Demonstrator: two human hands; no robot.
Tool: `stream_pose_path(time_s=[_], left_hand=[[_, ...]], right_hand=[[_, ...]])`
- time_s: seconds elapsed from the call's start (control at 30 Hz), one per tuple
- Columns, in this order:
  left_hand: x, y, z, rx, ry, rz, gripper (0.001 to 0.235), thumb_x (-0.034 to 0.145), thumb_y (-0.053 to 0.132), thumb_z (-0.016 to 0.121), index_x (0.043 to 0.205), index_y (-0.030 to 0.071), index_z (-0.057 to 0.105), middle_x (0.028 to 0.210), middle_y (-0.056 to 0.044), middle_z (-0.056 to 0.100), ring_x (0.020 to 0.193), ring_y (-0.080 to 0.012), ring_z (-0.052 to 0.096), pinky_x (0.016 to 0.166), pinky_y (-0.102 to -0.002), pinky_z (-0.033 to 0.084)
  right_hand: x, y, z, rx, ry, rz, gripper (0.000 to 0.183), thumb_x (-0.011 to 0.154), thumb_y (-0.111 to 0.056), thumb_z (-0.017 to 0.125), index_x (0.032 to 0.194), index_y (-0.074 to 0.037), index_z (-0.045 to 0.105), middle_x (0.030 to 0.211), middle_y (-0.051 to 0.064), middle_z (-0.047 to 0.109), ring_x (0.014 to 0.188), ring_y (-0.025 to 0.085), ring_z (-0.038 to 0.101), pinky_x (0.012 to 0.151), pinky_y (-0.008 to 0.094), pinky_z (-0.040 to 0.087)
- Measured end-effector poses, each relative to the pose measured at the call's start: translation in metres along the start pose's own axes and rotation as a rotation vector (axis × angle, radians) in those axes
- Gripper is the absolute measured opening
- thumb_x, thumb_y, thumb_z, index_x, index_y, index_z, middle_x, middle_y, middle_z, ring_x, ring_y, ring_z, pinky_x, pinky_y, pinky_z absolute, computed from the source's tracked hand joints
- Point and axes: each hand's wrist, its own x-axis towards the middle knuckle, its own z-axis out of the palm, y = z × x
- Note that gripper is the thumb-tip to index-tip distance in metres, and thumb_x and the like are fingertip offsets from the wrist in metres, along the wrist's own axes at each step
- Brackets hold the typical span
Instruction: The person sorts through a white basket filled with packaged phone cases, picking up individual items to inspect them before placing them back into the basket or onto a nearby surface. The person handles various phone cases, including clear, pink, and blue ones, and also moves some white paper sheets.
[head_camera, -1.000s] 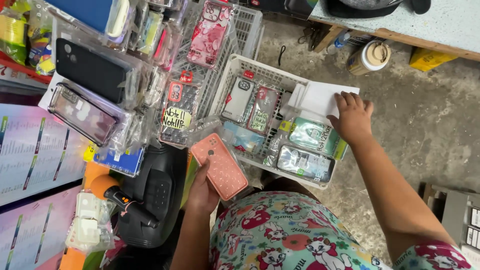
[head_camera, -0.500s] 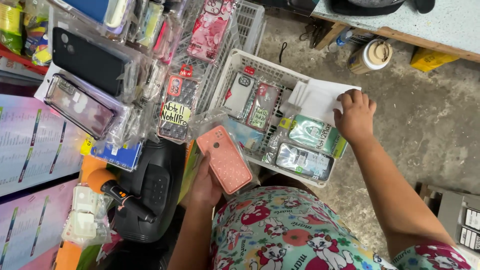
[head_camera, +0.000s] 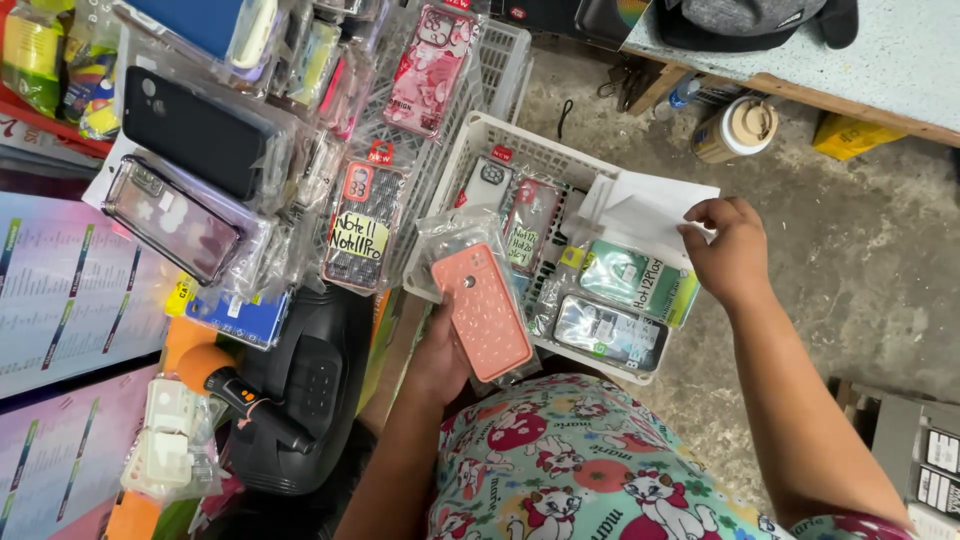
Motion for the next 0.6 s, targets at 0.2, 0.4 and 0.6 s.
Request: stream_pose_path(time_s=[0.2,0.4,0.6], left_hand=[[0.006,-0.001,0.007,0.033,-0.029,-0.033,0.068,0.098,0.053,0.055,0.149,0.008,0.045,0.141,-0.006,0.06,0.125,-0.02,0.06,0.106,-0.042,0.045],[0.014,-0.002,0.023,0.064,-0.074,0.026,0.075,0.096,0.057,0.055,0.151,0.009,0.041,0.148,-0.005,0.056,0.133,-0.0201,0.056,0.113,-0.041,0.044],[0.015,-0.002,0.034,0.011,-0.127,-0.012,0.074,0.099,0.058,0.05,0.15,0.006,0.042,0.145,-0.012,0.056,0.13,-0.0252,0.057,0.11,-0.044,0.045]], right_hand=[[-0.015,-0.07,0.003,0.589,-0.051,0.32,0.011,0.095,-0.005,0.074,0.103,-0.005,0.068,0.095,0.003,0.069,0.087,0.011,0.063,0.08,0.027,0.052],[-0.048,-0.13,0.046,1.037,-0.344,0.313,0.007,0.093,0.002,0.071,0.097,-0.001,0.067,0.09,-0.001,0.069,0.086,0.007,0.064,0.081,0.023,0.054],[-0.057,-0.17,0.059,0.805,-0.399,0.296,0.012,0.089,-0.003,0.076,0.096,-0.002,0.067,0.084,-0.003,0.068,0.078,0.006,0.062,0.071,0.023,0.051]])
